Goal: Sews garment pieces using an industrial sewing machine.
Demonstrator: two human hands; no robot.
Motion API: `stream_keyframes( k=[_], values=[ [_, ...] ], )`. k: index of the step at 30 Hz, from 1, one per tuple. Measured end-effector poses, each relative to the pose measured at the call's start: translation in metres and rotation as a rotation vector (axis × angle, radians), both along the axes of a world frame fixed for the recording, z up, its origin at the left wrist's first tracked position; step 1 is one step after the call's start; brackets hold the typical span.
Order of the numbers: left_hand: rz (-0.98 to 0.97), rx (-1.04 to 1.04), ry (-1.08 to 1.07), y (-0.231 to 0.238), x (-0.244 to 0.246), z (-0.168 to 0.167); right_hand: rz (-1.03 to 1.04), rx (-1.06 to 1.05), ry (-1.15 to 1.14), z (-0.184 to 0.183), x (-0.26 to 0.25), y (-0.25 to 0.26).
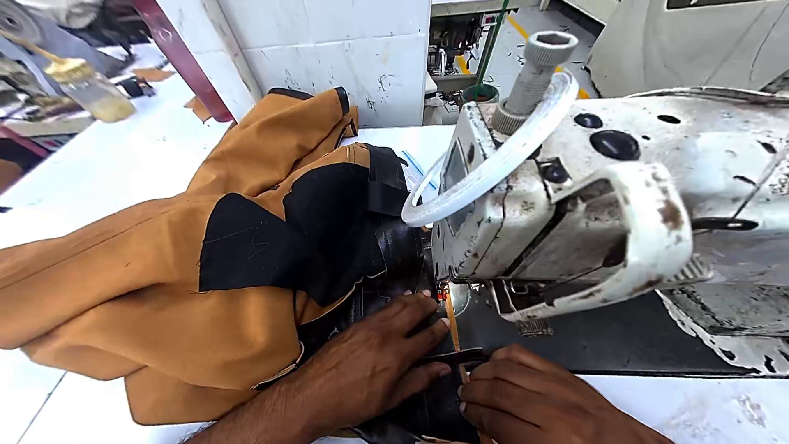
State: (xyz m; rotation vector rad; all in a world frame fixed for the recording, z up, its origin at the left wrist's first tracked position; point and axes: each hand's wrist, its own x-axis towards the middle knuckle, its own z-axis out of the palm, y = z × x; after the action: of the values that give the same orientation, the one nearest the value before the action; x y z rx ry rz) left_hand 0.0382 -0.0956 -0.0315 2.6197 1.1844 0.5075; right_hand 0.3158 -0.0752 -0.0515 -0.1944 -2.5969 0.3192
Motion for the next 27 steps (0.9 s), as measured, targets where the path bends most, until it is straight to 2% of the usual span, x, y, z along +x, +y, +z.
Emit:
stream_keyframes(
  k=[5, 11, 14, 24, 27],
  values=[
    [-0.027, 0.031, 0.018, 0.017, -0.007, 0.001, -0.077, -0.044, 0.014, -0.003, -0.004, 0.002],
    [-0.179, 0.178, -0.047, 0.037, -0.02, 0.0, -0.138, -0.102, -0.032, 0.0, -0.006, 0.002],
    [-0.223, 0.18, -0.067, 0.036, -0.021, -0.001, -0.14, -0.126, -0.034, -0.001, -0.007, 0.002],
    [-0.248, 0.171, -0.063, 0.056, -0.025, 0.005, -0.231, -0.153, -0.04, -0.004, -0.011, 0.003],
    [-0.116, 0.191, 0.016, 0.043, -0.019, 0.014, -0.236, -0.147, -0.046, -0.004, -0.011, 0.002]
  ],
)
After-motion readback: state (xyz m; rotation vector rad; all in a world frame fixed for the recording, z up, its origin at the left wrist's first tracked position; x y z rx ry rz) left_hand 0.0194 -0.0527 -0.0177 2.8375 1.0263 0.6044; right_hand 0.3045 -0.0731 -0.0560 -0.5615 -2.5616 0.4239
